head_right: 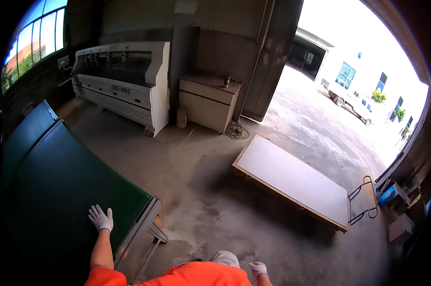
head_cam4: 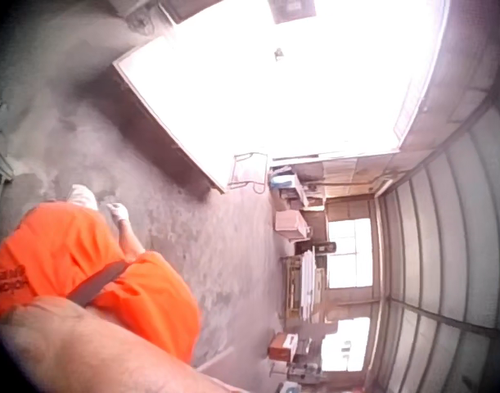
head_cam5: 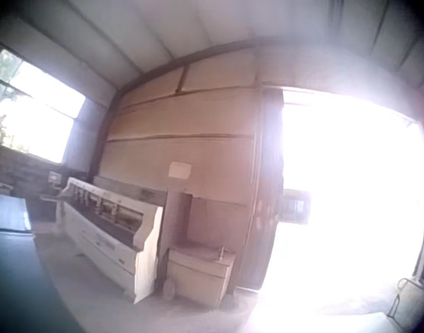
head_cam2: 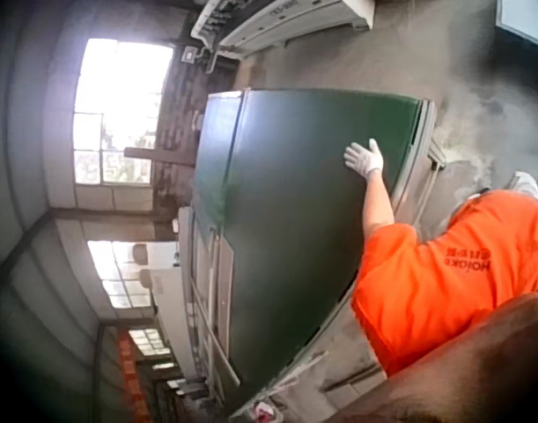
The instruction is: The person picks up large rectangular wood panels from a stack and places them onto a moving green conveyor belt. They guide each panel into the machinery one at a time while wearing white gloves.
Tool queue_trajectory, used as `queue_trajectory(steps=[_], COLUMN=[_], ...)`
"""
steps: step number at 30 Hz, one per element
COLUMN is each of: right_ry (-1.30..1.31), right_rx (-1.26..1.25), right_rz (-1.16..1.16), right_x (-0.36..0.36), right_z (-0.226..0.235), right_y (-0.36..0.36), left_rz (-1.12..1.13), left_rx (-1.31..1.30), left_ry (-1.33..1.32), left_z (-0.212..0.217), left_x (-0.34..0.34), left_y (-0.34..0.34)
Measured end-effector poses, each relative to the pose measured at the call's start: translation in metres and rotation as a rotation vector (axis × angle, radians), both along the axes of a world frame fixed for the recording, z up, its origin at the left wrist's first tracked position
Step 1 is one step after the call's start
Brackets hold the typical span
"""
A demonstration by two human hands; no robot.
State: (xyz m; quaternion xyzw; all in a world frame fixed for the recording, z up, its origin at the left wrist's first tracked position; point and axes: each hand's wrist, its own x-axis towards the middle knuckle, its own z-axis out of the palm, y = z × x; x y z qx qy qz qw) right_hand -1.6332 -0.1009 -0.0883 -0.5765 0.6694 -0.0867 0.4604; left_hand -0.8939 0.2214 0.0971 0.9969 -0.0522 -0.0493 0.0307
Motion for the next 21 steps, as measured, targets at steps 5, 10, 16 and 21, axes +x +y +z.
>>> queue_trajectory(steps=[5, 10, 16, 21], right_ry=[0.207, 0.395, 0.556, 0.694], right_rx=[0.212, 0.216, 0.014, -0.663], right_rz=[0.176, 0.320, 0.461, 1.141], right_x=[0.099, 0.185, 0.391, 0.727], right_z=[-0.007, -0.008, -0.005, 0.010], right_y=[-0.042, -0.207, -0.479, -0.675], left_rz=[0.013, 0.253, 0.496, 0.776], left_rx=[-0.003, 0.006, -0.080, -0.058], left_ry=[-0.067, -0.140, -0.140, -0.142], left_z=[-0.008, -0.021, -0.002, -0.026], left_x=[0.093, 0.176, 0.190, 0.184], left_y=[-0.095, -0.102, -0.080, -0.045])
